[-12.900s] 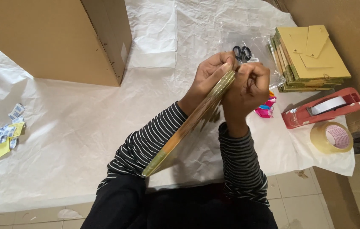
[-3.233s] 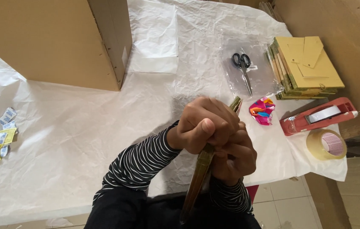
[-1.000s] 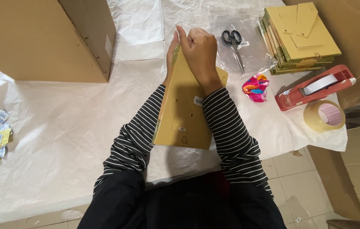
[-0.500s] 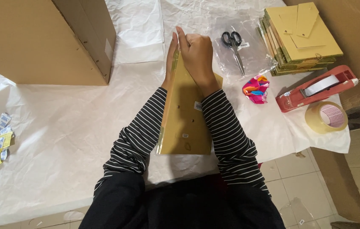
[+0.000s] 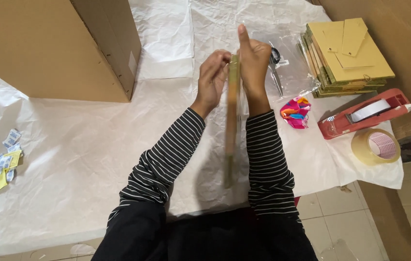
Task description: The person places a decorative picture frame inside a plastic sleeve, folds the sleeve over the back, and seals it.
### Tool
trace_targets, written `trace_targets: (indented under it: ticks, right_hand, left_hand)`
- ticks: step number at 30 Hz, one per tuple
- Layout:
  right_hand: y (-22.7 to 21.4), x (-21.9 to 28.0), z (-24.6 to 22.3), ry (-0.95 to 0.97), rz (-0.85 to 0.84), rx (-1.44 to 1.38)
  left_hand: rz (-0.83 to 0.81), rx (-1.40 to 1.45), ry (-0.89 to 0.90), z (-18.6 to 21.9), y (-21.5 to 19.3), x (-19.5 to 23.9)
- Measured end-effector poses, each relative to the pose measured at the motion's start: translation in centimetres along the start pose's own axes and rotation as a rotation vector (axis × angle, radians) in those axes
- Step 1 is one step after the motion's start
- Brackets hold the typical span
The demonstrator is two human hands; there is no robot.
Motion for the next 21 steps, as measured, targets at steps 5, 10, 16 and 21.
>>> trace_targets:
  ticks: [5, 10, 16, 21]
  right_hand:
    - [-1.4, -3.2, 6.7, 0.137, 0.080, -0.119]
    - [-0.7, -0.8, 6.6, 0.219, 0.061, -0.255]
    - [-0.2, 0.6, 5.8, 0.145, -0.142, -0.236]
    - [-0.2, 1.2, 7.7, 0.037, -0.343, -0.320]
  left_hand:
    - [0.008, -0.176, -0.062, -3.8, -2.4, 1.3]
    - [0.092, -0.263, -0.069, -4.2, -3.4, 2.3]
    - [0.106, -0.370, 0.003, -2.4, -1.4, 2.5]
    - [0.077, -0.458, 0.193, -0.8, 0.2, 3.4]
Point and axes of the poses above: each hand's wrist, its own x-axis away from the middle knuckle, its own y-axis out of the palm, z = x × y, the point moved 8 cm from there along -x, towards the middle knuckle, and after that the axes turned 15 degrees about y, right-handed, at the moved point
